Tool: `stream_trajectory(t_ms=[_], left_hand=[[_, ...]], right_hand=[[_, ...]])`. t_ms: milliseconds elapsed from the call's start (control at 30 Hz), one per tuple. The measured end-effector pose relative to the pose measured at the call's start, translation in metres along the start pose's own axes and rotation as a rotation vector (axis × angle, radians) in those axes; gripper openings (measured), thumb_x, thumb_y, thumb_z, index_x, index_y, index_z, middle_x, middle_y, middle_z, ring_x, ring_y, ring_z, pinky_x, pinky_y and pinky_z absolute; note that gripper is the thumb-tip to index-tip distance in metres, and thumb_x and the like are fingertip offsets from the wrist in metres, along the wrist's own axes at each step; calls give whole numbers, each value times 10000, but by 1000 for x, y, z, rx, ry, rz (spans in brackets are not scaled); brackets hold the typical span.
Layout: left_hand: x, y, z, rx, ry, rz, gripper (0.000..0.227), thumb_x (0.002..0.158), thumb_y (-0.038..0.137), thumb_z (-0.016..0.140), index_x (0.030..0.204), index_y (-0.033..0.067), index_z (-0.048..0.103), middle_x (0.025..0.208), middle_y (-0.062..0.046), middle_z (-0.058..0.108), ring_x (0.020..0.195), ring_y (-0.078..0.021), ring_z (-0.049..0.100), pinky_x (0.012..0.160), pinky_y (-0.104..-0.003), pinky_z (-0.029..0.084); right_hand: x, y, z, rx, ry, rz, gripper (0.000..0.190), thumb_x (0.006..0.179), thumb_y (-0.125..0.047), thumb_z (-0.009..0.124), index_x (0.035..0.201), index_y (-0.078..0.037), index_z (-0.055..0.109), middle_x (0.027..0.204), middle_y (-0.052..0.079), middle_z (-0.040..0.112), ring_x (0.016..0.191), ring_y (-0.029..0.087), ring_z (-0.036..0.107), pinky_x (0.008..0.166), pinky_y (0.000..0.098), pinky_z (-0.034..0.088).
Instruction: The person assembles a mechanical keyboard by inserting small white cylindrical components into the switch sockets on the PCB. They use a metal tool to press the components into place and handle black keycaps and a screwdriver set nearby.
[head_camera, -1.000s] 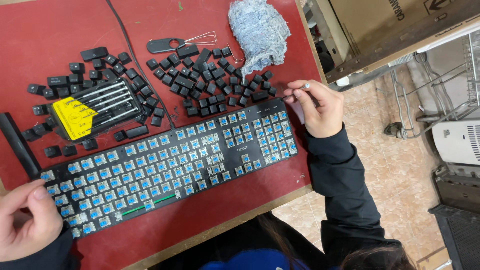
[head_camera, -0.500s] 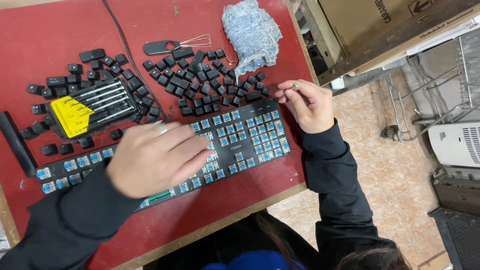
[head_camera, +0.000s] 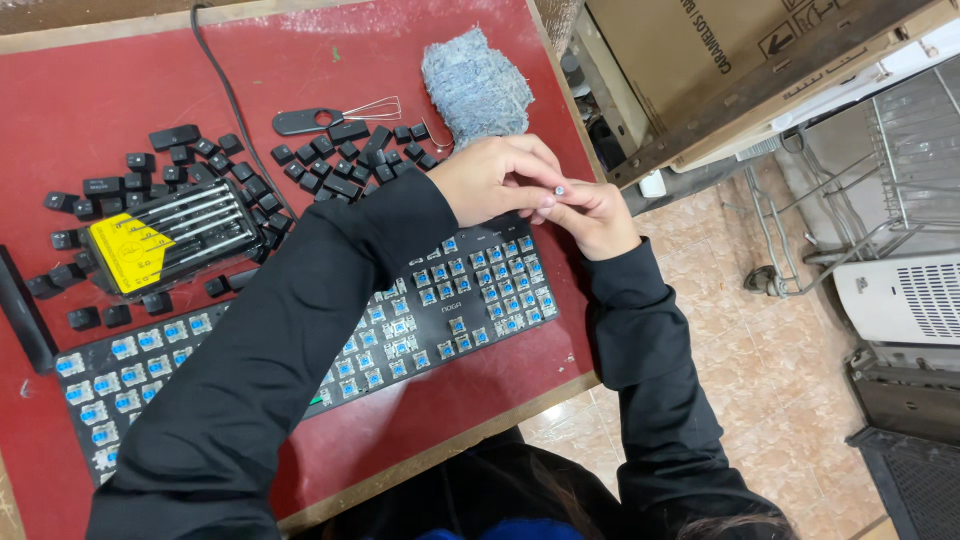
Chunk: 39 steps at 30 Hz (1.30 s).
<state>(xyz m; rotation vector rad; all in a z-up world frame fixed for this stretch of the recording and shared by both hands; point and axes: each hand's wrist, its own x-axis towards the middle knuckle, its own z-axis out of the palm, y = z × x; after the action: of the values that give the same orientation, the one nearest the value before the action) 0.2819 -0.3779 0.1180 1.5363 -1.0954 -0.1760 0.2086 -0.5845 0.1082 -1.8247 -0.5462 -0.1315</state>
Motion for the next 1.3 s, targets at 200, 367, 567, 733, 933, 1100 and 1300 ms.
stream_trajectory(t_ms=[200,367,567,733,933,1100,1300], left_hand=[[0,-20,7,26,-4,49,134,955,285,779,1024,177,817,1146,41,713,976,-227,708,902,-360,563],[-5,-27,19,216,227,28,122,933,374,807,923,253,816,931,124,650,937,-106,602,865,-257,502],[-14,-16,34,317,330,6,91,907,279,813,899,188,807,898,69,653,836,-167,651,783,-300,541],[-17,-21,40,420,369,13,76,884,287,825,879,217,797,892,95,644,814,-158,665,755,-299,559],[-17,-15,44,475,415,41,92,892,257,801,822,205,771,859,78,616,779,-165,666,748,-319,565],[-18,-11,48,473,437,46,104,898,245,800,829,176,766,845,57,610,766,-185,674,744,-328,571],[-24,-7,52,455,540,27,165,845,219,844,809,156,696,835,49,579,711,-156,682,689,-309,595]], right_hand=[[0,15,-1,37,-33,28,131,984,-2,706,878,43,770,866,160,690,846,191,646,768,398,545],[1,22,-5,94,27,70,100,879,105,805,874,106,706,918,161,669,819,162,689,748,353,627],[5,2,2,-45,70,18,207,809,112,889,781,78,686,832,130,688,715,115,661,637,302,608],[5,5,1,-147,85,-21,203,824,24,920,738,2,737,782,75,691,641,64,544,584,250,514],[4,-1,4,-191,70,-55,214,882,-43,890,718,-49,754,752,50,673,622,71,477,603,253,448],[5,4,0,-180,52,-70,232,916,-39,865,717,-41,746,754,60,671,634,73,476,603,258,431],[4,1,2,-171,2,-106,227,970,-66,809,750,-39,762,777,87,690,658,143,560,668,319,480]])
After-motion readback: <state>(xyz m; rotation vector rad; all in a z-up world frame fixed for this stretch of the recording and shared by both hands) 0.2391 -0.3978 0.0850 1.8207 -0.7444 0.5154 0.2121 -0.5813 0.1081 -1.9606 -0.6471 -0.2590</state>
